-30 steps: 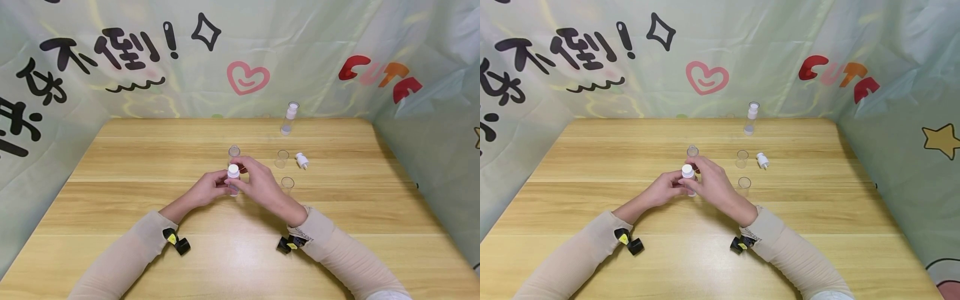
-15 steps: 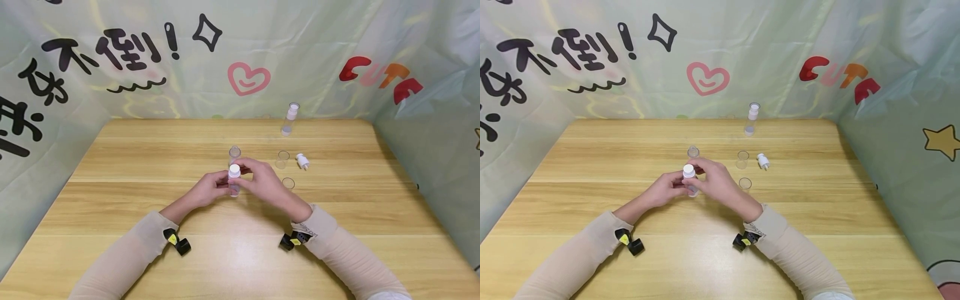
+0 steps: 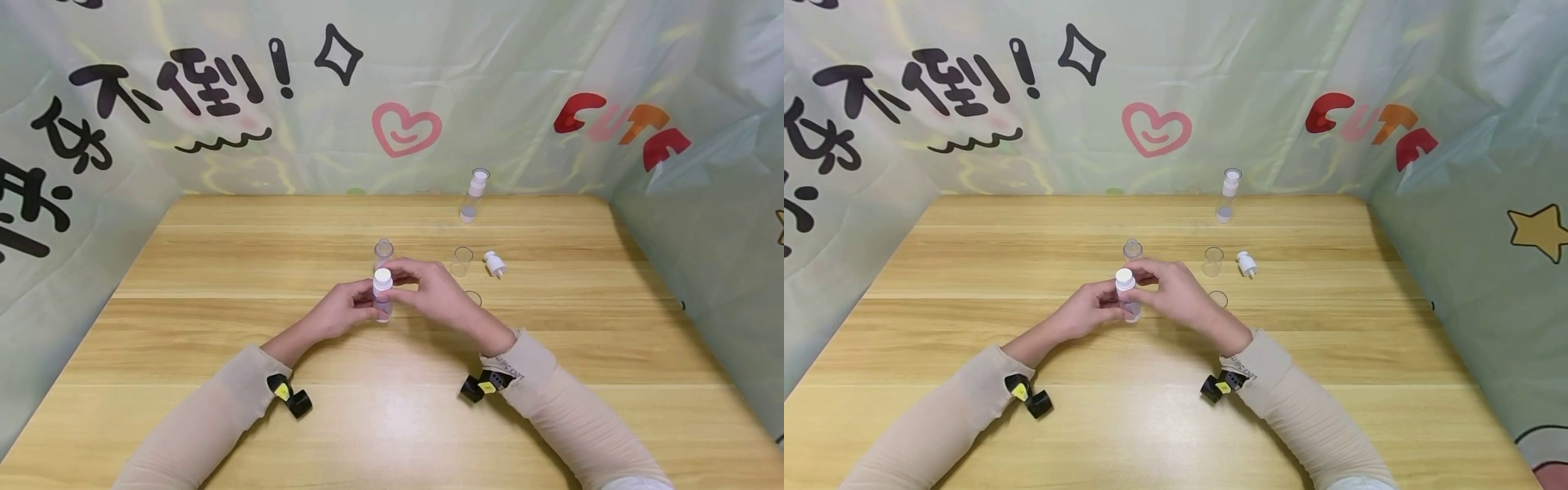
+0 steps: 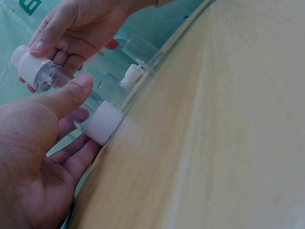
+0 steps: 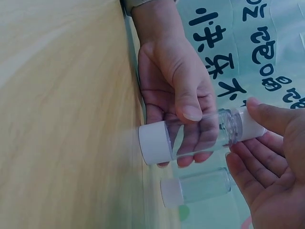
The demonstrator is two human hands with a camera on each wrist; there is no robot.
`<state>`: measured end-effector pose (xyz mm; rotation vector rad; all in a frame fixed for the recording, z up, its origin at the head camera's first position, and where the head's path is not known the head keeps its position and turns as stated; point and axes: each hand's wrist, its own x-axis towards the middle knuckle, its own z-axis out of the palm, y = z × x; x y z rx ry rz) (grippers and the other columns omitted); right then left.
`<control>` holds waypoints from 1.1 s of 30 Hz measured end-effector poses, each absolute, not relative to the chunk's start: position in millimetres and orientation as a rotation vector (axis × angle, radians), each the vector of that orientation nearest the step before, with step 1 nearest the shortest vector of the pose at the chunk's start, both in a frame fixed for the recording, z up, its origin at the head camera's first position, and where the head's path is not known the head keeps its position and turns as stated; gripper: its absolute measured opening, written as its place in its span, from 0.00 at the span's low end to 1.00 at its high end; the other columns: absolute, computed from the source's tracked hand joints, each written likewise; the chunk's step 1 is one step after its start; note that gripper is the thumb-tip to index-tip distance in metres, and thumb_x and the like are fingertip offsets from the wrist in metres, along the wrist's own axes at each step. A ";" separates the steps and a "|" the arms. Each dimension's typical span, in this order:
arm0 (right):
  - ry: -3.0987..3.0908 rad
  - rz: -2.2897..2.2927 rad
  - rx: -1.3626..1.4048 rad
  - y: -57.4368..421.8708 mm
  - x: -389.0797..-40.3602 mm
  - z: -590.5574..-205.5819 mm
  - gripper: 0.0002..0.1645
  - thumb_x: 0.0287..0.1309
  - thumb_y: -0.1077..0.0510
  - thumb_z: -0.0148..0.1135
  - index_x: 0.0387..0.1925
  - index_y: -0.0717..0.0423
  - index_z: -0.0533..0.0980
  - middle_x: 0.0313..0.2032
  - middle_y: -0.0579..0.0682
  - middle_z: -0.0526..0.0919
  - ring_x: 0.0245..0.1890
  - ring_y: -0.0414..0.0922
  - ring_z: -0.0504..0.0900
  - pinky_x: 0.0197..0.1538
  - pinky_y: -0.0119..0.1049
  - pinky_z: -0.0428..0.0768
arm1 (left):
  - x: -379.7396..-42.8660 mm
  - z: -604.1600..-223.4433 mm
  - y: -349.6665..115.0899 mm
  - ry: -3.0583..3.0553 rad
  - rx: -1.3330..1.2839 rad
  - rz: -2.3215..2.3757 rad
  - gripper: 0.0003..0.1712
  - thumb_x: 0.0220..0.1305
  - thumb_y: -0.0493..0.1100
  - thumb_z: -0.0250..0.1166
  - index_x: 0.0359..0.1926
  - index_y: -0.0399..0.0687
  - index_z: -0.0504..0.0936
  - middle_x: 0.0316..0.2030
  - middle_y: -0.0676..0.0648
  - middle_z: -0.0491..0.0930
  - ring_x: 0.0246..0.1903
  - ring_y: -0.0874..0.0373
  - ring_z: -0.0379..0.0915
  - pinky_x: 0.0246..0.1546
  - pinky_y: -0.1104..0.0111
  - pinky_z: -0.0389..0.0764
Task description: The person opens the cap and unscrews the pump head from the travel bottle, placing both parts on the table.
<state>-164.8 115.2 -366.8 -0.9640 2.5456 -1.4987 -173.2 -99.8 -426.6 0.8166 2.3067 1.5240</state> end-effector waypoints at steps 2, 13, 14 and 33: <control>2.522 -1.501 -0.971 116.8 -166.0 -366.8 0.22 0.55 0.55 0.72 0.52 0.54 0.80 0.45 0.45 0.85 0.46 0.41 0.83 0.53 0.41 0.81 | -173.3 -427.1 -99.6 2.306 0.819 1.527 0.24 0.59 0.42 0.72 0.55 0.40 0.79 0.50 0.43 0.82 0.49 0.53 0.80 0.50 0.70 0.80; 2.393 -1.512 -0.976 123.4 -170.0 -366.1 0.21 0.61 0.60 0.67 0.56 0.57 0.79 0.49 0.49 0.85 0.49 0.43 0.83 0.55 0.41 0.80 | -172.7 -427.0 -99.4 2.313 0.814 1.520 0.25 0.59 0.42 0.72 0.57 0.39 0.78 0.50 0.41 0.82 0.49 0.51 0.80 0.50 0.70 0.80; 2.375 -1.516 -0.974 123.8 -170.3 -366.5 0.21 0.61 0.60 0.66 0.56 0.57 0.79 0.49 0.49 0.85 0.50 0.44 0.82 0.55 0.41 0.80 | -172.6 -426.9 -99.5 2.317 0.812 1.515 0.26 0.59 0.42 0.72 0.57 0.39 0.78 0.50 0.41 0.82 0.49 0.51 0.80 0.50 0.70 0.80; 2.580 -1.425 -1.094 119.5 -164.1 -360.2 0.31 0.57 0.55 0.71 0.61 0.59 0.74 0.57 0.51 0.80 0.53 0.46 0.80 0.58 0.41 0.78 | -172.1 -425.4 -99.7 2.330 0.834 1.508 0.21 0.59 0.42 0.72 0.53 0.41 0.80 0.48 0.43 0.83 0.48 0.54 0.80 0.49 0.70 0.81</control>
